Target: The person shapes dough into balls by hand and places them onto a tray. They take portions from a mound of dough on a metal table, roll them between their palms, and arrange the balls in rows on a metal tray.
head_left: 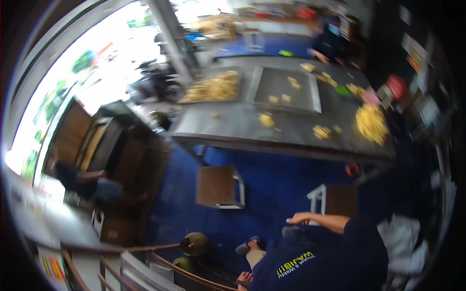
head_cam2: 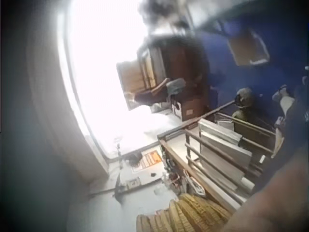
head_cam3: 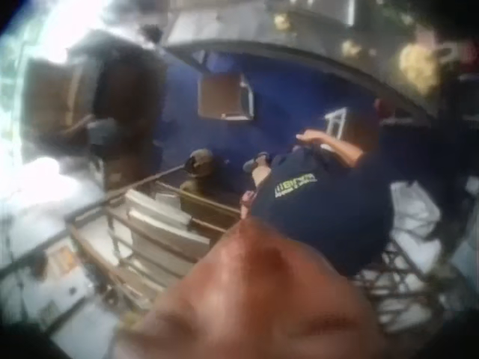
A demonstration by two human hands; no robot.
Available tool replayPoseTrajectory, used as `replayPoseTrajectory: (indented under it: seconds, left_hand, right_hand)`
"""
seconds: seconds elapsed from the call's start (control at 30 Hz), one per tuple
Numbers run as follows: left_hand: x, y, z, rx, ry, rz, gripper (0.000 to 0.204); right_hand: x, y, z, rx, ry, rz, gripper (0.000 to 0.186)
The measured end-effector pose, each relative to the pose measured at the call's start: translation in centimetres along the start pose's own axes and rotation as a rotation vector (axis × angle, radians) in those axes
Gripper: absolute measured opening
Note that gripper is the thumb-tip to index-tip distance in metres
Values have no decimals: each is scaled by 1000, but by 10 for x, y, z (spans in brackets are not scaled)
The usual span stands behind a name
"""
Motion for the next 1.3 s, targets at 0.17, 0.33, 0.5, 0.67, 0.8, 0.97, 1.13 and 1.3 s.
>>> replayPoseTrajectory:
  seconds: [0.17, 0.33, 0.5, 0.67, 0.8, 0.97, 1.13, 1.3]
  left_hand:
    - [-19, 3, 80, 81, 317, 4, 24]
    - [-40, 2, 182, 91, 730, 95, 24]
    - [-87, 3, 235, 30, 1036, 222, 25]
    - [-140, 1, 281, 182, 820, 178, 27]
    - [-158, 4, 272, 127, 711, 133, 29]
    - [-174, 13, 343, 244, 731, 154, 30]
    - [-193, 25, 327, 201, 641, 165, 31]
    - [-180, 33, 336, 209, 590, 131, 33]
  right_hand:
    - [-123, -50, 15, -38, 492, 128, 95]
    - [-172, -11, 93, -116, 804, -184, 53]
    - [-236, 38, 87, -216, 608, -261, 37]
    - [-243, 22, 66, -529, 945, -356, 27]
    - [-199, -9, 51, -934, 1436, 5, 17]
    - [-241, -6, 21, -1078, 1342, 60, 9]
    - [-194, -26, -18, -924, 894, 208, 13]
    - [-246, -8, -102, -932, 1036, 102, 11]
Point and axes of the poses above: each hand's wrist, its own y-axis towards the middle knuckle, its own z-axis out of the palm, x = y × z, the point moved 1 cm from there along y, towards the middle knuckle, and after that the axes turned 8 degrees about -z, right-handed, at the moved point
